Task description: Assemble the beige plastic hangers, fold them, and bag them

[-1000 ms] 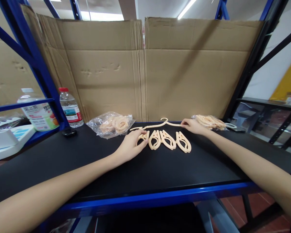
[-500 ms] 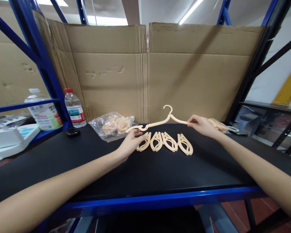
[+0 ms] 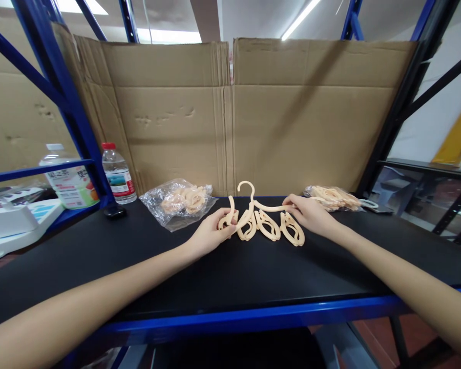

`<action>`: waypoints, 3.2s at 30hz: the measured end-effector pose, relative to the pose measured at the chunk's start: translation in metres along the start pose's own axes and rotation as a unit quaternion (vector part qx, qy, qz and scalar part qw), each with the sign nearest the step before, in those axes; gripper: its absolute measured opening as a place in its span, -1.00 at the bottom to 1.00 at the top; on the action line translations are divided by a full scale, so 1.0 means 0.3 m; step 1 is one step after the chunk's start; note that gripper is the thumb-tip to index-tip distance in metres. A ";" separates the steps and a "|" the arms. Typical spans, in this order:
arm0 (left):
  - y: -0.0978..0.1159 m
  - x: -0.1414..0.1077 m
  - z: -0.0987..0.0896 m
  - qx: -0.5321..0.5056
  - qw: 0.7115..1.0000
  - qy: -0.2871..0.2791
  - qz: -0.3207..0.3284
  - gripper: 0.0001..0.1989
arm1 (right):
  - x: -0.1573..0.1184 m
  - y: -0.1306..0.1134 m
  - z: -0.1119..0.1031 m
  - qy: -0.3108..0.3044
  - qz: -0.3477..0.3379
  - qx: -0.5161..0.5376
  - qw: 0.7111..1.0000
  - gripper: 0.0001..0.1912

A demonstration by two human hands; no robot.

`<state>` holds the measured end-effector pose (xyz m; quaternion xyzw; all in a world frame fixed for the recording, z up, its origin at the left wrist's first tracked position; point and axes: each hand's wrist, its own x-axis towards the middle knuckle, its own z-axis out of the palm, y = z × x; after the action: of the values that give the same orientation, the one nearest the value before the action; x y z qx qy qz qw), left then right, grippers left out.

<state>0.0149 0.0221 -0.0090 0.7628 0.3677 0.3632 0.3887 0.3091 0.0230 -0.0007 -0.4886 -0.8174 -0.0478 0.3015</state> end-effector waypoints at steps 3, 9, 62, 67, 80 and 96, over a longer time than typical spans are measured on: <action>-0.007 0.006 -0.005 0.036 0.999 -0.005 0.011 -0.56 | 0.000 0.011 0.008 0.013 -0.037 -0.035 0.999 -0.83; -0.016 0.012 -0.008 0.029 0.999 0.008 -0.020 -0.60 | -0.003 0.042 0.014 0.022 -0.147 -0.169 0.974 -0.69; 0.005 0.018 -0.016 -0.097 0.982 0.162 -0.021 -0.61 | 0.006 -0.006 -0.001 0.083 0.033 0.307 0.947 -0.77; 0.026 0.013 -0.019 -0.184 0.959 0.213 0.017 -0.54 | 0.013 -0.014 -0.004 0.114 0.070 0.413 0.901 -0.74; 0.035 -0.026 0.045 -0.174 0.983 0.060 0.004 -0.66 | -0.030 -0.132 0.027 0.004 0.098 0.571 0.815 -0.72; 0.062 -0.054 0.069 -0.125 0.990 0.013 0.068 -0.72 | -0.060 -0.177 0.034 -0.231 -0.075 0.439 0.865 -0.61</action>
<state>0.0298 -0.0062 -0.0064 0.7271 0.2712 0.4416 0.4504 0.2667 -0.0146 -0.0071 -0.2406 -0.8344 0.4071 0.2832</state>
